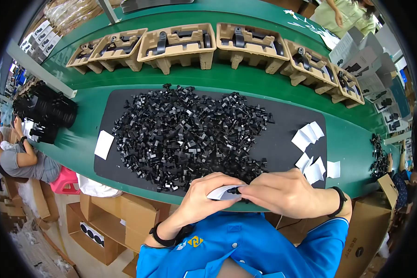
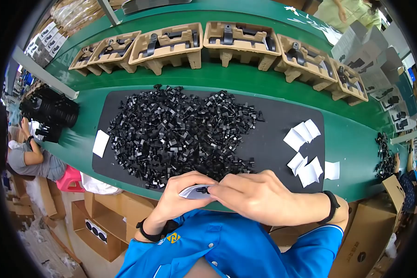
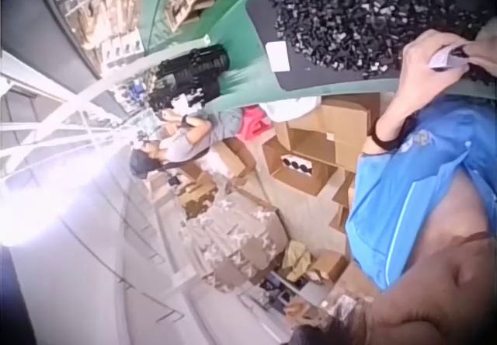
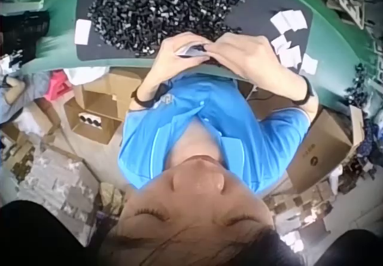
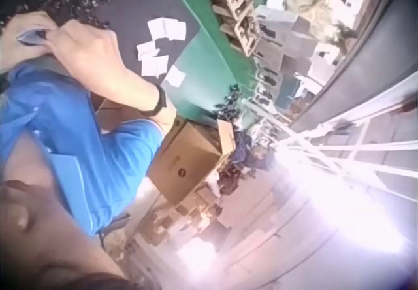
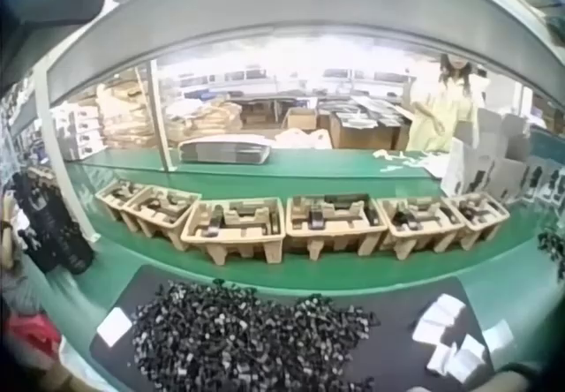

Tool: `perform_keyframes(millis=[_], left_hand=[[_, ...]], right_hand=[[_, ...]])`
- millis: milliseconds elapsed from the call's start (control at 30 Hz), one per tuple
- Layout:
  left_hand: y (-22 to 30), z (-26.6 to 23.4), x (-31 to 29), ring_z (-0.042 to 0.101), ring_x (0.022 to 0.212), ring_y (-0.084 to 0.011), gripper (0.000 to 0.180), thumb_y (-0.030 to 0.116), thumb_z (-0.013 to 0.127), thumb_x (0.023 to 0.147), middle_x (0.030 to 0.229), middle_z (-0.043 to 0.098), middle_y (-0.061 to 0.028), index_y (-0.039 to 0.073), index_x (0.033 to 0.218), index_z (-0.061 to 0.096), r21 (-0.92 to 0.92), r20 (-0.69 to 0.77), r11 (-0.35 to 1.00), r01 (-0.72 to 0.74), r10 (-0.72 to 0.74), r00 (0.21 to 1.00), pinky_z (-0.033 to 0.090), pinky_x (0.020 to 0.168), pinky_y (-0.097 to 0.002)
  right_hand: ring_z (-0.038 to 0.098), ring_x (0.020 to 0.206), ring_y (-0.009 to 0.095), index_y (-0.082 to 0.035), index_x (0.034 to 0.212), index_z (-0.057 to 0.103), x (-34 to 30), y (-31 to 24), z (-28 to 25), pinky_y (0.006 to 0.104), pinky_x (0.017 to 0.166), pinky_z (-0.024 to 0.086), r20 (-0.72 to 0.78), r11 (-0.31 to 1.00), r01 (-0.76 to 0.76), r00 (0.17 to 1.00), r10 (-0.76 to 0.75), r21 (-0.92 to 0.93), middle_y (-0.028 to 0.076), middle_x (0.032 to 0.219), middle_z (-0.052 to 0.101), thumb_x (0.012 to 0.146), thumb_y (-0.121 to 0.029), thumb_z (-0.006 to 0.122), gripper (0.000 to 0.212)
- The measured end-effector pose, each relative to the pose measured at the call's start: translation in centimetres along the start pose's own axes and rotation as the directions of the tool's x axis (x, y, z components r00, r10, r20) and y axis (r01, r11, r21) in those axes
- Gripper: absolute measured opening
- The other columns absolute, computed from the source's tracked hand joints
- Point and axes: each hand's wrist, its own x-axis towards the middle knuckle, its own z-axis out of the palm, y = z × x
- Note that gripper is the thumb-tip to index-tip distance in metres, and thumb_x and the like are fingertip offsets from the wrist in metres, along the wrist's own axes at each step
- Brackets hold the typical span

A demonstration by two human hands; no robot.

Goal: The person picks up a small black component and a white paper, folds the paper around the component, and places the wrapped item into a cardboard tray. After repeating this process, the person gathers a stack of white papers, secures them with a rubber band, and places the bundle into a white bag.

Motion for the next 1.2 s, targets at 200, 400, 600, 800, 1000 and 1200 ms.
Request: perform_keyframes(millis=[200,400,600,800,1000,1200], left_hand=[[-0.3,0.1,0.6,0.066,0.089,-0.0190,0.042,0.000,0.075,0.066,0.101,0.068,-0.0102,0.003,0.107,0.067,-0.003,0.112,1.000,0.013,-0.013,0.994,0.052,0.079,-0.0296],[0.3,0.6,1.2,0.066,0.092,-0.0201,0.069,-0.003,0.076,0.063,0.106,0.067,-0.0126,0.002,0.128,0.054,0.049,0.059,0.993,-0.108,0.105,0.993,0.052,0.081,-0.0306],[-1.0,-0.2,0.6,0.068,0.092,-0.0286,0.083,0.001,0.079,0.070,0.098,0.067,-0.0217,-0.001,0.140,0.034,0.085,-0.140,0.933,-0.351,0.359,0.923,0.054,0.082,-0.0364],[-0.6,1.0,-0.2,0.067,0.091,-0.0239,0.086,-0.006,0.073,0.074,0.100,0.068,-0.0181,-0.003,0.145,0.023,-0.208,-0.220,0.932,-0.298,0.252,0.942,0.053,0.084,-0.0326],[0.0,1.7,0.4,0.067,0.090,-0.0209,0.084,-0.004,0.069,0.080,0.097,0.069,-0.0172,-0.003,0.146,0.017,-0.260,-0.238,0.941,-0.218,0.156,0.959,0.053,0.082,-0.0314],[-0.8,2.0,1.9,0.063,0.106,-0.0287,0.061,-0.007,0.041,0.087,0.123,0.057,-0.0211,-0.007,0.144,0.020,-0.571,-0.181,0.819,-0.055,-0.060,0.982,0.051,0.091,-0.0389]], right_hand=[[0.063,0.048,0.028,0.001,0.108,0.054,-0.1,-0.8,0.5,0.0374,0.040,0.049,0.441,0.986,-0.104,0.885,0.150,-0.128,0.012,0.060,0.060,0.077,-0.006,0.056,0.032],[0.062,0.045,0.026,0.003,0.091,0.055,0.0,0.0,1.0,0.0381,0.038,0.047,0.440,0.981,-0.007,0.893,0.093,-0.195,0.012,0.053,0.057,0.073,-0.005,0.057,0.019],[0.056,0.042,0.018,-0.002,0.102,0.059,-0.2,0.5,0.1,0.0309,0.036,0.041,0.203,0.972,0.040,0.979,0.008,-0.230,0.000,0.054,0.052,0.071,-0.010,0.065,0.033],[0.057,0.072,0.018,-0.007,0.113,0.066,-0.5,1.8,0.8,0.0277,0.058,0.046,-0.124,0.984,-0.074,0.988,0.094,0.159,0.004,0.086,0.062,0.066,-0.013,0.082,0.050],[0.053,0.066,0.014,-0.009,0.092,0.075,-1.9,3.4,1.9,0.0251,0.053,0.040,-0.294,0.980,-0.018,0.953,0.076,0.198,0.000,0.076,0.064,0.073,-0.014,0.076,0.020],[0.051,0.066,0.012,-0.013,0.102,0.072,-3.2,5.9,2.3,0.0235,0.049,0.038,-0.207,0.813,0.257,0.887,-0.413,-0.522,0.001,0.085,0.061,0.067,-0.017,0.069,0.035]])
